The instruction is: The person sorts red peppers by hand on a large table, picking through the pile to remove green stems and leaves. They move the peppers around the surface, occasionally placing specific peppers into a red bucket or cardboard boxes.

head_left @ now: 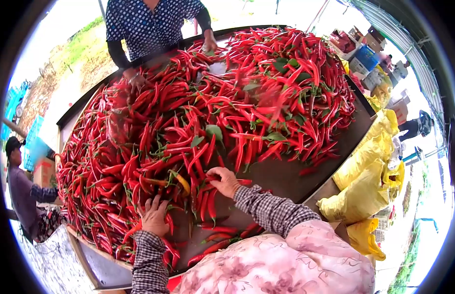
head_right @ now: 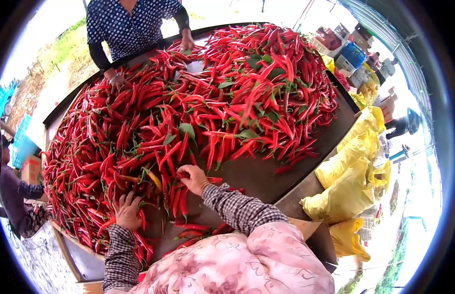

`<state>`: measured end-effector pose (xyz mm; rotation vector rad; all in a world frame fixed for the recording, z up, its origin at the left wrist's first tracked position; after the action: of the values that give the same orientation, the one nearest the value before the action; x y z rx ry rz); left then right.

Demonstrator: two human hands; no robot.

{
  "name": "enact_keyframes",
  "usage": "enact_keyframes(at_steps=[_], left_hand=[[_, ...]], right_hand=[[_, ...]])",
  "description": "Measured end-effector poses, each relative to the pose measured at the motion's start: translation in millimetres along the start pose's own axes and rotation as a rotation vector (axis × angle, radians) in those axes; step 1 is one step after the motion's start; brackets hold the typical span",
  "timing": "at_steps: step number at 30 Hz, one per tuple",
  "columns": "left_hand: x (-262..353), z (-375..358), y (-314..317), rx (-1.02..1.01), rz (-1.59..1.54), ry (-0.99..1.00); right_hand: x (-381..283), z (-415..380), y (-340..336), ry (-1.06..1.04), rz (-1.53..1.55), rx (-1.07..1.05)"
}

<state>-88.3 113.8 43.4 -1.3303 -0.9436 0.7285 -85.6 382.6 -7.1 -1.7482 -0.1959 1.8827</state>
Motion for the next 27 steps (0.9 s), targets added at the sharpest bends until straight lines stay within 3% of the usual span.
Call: enact_keyframes(at_steps=[2,4,6,8,10,11,13,14,16,18,20,21,22,23,24,25,27], left_hand=[[10,-2,-22,-0.075,-0.086,0.019],[19,1,-35,-0.063,-0.098,0.038],[38,7,-50,0.077,-0.253,0.097],[60,14,-55,0.225,-0.412,0.131],[75,19,-38,0.196,-0.578,0.085],[84,20,-32,0.223,-0.611,0.098],[97,24,-27,0.276,-0.660,0.134],[99,29,-24,0.254,-0.709,0.101],[97,44,-24,0.397,-0.736,0.089],[99,71,-32,0.575,-0.641,0.149],[108,110,-29,0.551,-0.488,0.175],[112,130,-22,0.508,-0.433,0.205],[116,148,-11,0.464,-0.378,0.237],[115,166,7,0.363,-0.328,0.218],[118,178,14,0.153,-0.205,0.146],[117,189,29,0.070,-0.124,0.134],[120,202,43,-0.102,-0.063,0.098]], right_hand=[[4,-7,-7,0.164,0.351,-0.010],[-30,-10,-23,-0.273,0.084,-0.078],[-39,18,-43,-0.481,-0.053,0.006],[-28,69,-60,-0.428,-0.181,0.191],[-37,99,-72,-0.426,-0.491,0.447],[-37,105,-69,-0.427,-0.482,0.451],[-8,120,-53,-0.265,-0.752,0.428],[2,123,-43,-0.264,-0.745,0.432],[36,123,-14,-0.164,-0.319,0.216],[35,96,-7,-0.244,-0.245,0.286],[33,80,-5,-0.277,-0.134,0.322],[34,74,2,-0.253,-0.125,0.243],[35,68,23,-0.307,-0.479,-0.045],[66,57,29,0.261,0.240,0.013],[28,42,18,-0.195,-0.196,-0.033],[22,34,20,-0.269,0.021,-0.096],[25,14,25,-0.258,-0.109,-0.187]])
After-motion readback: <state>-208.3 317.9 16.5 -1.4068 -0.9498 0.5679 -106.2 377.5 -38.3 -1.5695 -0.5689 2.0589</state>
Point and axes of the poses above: each hand's wrist, its own z-axis towards the middle knuckle, its own y-axis out of the palm, x = y × z, the point moved 7 cm from there along z, towards the middle knuckle, and after that the axes turned 12 degrees about x, right-handed, at the moved point
